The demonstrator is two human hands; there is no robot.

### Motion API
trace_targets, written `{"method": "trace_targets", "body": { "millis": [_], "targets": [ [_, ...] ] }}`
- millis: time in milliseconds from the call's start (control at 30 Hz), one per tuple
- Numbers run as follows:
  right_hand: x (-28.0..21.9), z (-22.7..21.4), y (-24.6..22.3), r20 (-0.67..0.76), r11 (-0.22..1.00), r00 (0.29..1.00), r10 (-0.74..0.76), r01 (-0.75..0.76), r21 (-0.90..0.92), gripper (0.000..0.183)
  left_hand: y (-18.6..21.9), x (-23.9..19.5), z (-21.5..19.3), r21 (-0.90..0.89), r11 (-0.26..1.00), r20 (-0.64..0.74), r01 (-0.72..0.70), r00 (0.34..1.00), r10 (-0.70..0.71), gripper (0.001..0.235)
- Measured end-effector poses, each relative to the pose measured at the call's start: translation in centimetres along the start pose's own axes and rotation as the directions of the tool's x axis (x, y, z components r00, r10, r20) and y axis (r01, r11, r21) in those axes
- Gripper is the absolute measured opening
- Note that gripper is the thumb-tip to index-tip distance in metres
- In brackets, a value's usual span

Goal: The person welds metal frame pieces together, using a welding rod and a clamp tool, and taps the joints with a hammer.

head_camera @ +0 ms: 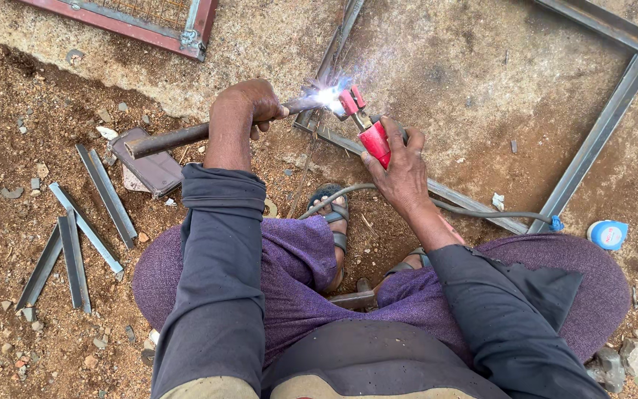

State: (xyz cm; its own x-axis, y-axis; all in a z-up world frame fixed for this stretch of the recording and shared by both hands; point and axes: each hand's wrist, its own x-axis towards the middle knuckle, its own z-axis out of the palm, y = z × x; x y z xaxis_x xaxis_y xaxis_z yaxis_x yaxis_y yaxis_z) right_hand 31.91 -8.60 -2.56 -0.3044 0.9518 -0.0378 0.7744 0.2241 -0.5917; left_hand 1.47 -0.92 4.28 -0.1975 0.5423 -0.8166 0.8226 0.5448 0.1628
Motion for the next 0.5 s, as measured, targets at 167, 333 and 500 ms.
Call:
{"method": "trace_targets", "body": {
  "millis": [167,333,500],
  "targets": [
    [-0.02,0.11,0.02,-0.005,1.000,1.000,-0.009,0.009,-0.010,0.078,-0.17,0.07,-0.06,-0.005,1.000,0.000,-0.018,1.000,0.018,0.033],
    [-0.06,0.22,0.07,-0.020,1.000,1.000,-0.008,0.008,-0.005,0.078,-0.26,0.22,-0.10,0.007,1.000,0.003,-0.026,1.000,0.026,0.044],
    [-0.01,0.16,-0.07,-0.042,1.000,0.999,-0.003,0.002,-0.013,0.080,-0.43,0.64,0.13,-0.043,0.999,0.001,-0.018,1.000,0.018,0.038]
  ]
}}
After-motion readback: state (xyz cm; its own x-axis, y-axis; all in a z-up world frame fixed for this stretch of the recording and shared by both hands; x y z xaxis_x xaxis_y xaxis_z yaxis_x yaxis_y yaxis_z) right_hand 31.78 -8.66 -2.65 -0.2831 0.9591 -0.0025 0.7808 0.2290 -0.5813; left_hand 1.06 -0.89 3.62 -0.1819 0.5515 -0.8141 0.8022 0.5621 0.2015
